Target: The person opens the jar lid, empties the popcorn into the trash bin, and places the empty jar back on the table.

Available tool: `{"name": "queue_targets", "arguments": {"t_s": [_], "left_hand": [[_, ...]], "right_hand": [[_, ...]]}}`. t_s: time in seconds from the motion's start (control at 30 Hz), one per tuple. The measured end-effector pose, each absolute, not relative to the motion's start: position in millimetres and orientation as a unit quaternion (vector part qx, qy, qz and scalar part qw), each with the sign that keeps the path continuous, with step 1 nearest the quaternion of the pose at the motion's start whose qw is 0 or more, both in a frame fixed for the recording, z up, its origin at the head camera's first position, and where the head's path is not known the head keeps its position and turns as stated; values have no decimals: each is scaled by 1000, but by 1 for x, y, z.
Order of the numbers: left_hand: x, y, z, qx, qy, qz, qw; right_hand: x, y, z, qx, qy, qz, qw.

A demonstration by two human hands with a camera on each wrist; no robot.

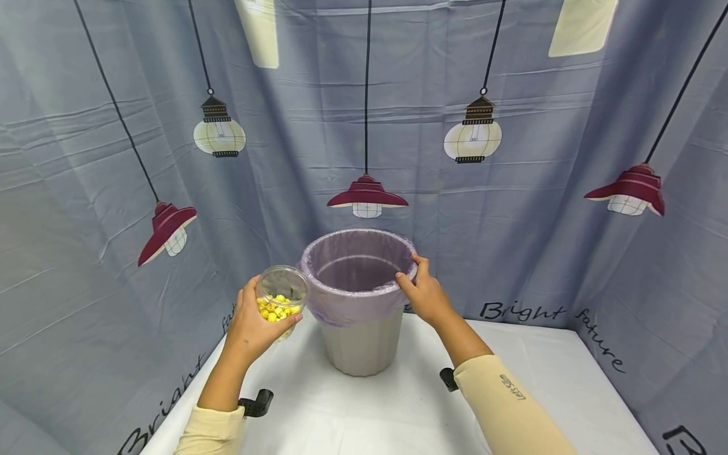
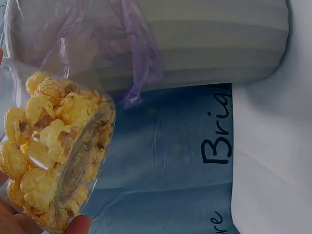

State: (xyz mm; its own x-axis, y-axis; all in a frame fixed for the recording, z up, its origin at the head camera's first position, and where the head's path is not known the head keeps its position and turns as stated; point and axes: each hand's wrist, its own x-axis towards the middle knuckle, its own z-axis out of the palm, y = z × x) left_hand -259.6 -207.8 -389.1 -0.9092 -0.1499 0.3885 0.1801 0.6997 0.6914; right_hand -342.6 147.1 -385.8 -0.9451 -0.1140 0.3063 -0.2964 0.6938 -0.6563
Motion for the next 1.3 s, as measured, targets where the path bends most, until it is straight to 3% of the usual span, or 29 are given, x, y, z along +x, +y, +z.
{"name": "queue_targets", "arguments": {"t_s": [0.4,1.3], "left_hand": [[-275,-210,-360,-39,-896,-371,240],[-293,-206,-321,-88,-935,-250,237]], "right_hand": [[-345,148,-386,106,-913,376,122],[-341,146,-388,100,-913,373,129]]}}
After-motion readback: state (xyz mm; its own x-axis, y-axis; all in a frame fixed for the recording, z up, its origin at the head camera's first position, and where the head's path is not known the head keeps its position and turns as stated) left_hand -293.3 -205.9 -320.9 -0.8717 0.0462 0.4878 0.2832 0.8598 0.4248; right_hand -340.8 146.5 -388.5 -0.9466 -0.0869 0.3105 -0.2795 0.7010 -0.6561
